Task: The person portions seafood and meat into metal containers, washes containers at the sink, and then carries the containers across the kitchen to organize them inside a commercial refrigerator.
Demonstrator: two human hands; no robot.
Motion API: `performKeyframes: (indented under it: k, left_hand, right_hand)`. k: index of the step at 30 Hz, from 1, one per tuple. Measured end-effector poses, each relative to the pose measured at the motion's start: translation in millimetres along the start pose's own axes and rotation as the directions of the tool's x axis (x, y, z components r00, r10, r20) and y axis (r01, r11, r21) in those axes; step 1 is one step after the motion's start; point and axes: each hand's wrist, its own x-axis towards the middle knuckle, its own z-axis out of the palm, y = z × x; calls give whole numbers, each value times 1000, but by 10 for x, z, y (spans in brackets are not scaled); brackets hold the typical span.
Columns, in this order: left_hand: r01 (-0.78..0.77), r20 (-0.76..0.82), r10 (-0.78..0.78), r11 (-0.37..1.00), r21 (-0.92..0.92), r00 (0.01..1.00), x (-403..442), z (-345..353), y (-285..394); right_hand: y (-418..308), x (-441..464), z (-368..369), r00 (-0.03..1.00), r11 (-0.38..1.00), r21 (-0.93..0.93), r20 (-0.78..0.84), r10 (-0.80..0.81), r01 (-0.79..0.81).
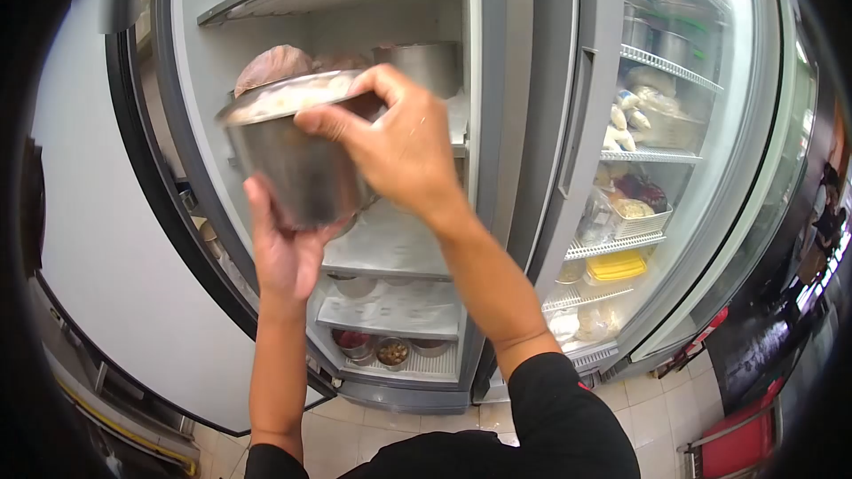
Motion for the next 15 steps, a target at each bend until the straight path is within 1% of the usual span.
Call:
performKeyframes:
  k: [2, 3, 5, 6, 7, 8, 10, 11, 12, 13, 14, 15]
  left_hand:
    - [-65, -97, 60, 996, -57, 994, -243, -60, 83]
    - [-77, -102, 71, 995, -58, 992, -379, -170, 87]
    - [-122, -157, 112, 991, -56, 981, -674, -413, 72]
    - [-155, -175, 158, 987, 28, 972, -825, -452, 91]
    - [-190, -203, 211, 975, 120, 956, -985, -481, 119]
    - [-183, -239, 203, 978, 100, 950, -1148, -546, 125]
    - [-178, -324, 216, 973, 144, 921, -1507, -669, 116]
    - [-186, -274, 217, 973, 134, 937, -1713, -818, 86]
    - [-196, -363, 251, 964, 182, 897, -1968, -962, 2]
    - [-174, -390, 281, 942, 287, 877, -2241, -1124, -77]
    - [-163, -496, 288, 946, 280, 819, -2438, -1035, -72]
    - [-114, -579, 292, 939, 324, 761, -2658, -988, -50]
  right_hand:
    - [-59, -185, 93, 999, 999, 35, 22, -38, 37]
    - [-106, -308, 151, 998, 997, 41, 29, -60, 58]
    - [-23, -539, 286, 986, 971, 237, 166, -5, -35]
    - [-26, -652, 335, 976, 979, 201, 215, -25, -19]
    - [-60, -758, 382, 965, 991, 102, 240, -110, 87]
    - [33, -894, 453, 957, 984, 158, 263, -123, 83]
    - [212, -1222, 637, 947, 962, 274, 307, -93, 6]
    - [235, -1389, 734, 938, 944, 327, 342, -66, -52]
    - [255, -1555, 809, 926, 920, 374, 375, -39, -113]
    - [271, -1727, 875, 908, 891, 420, 419, -23, -172]
    - [410, -1910, 907, 839, 866, 456, 537, -86, -203]
    - [487, -2076, 987, 799, 843, 494, 585, -138, -216]
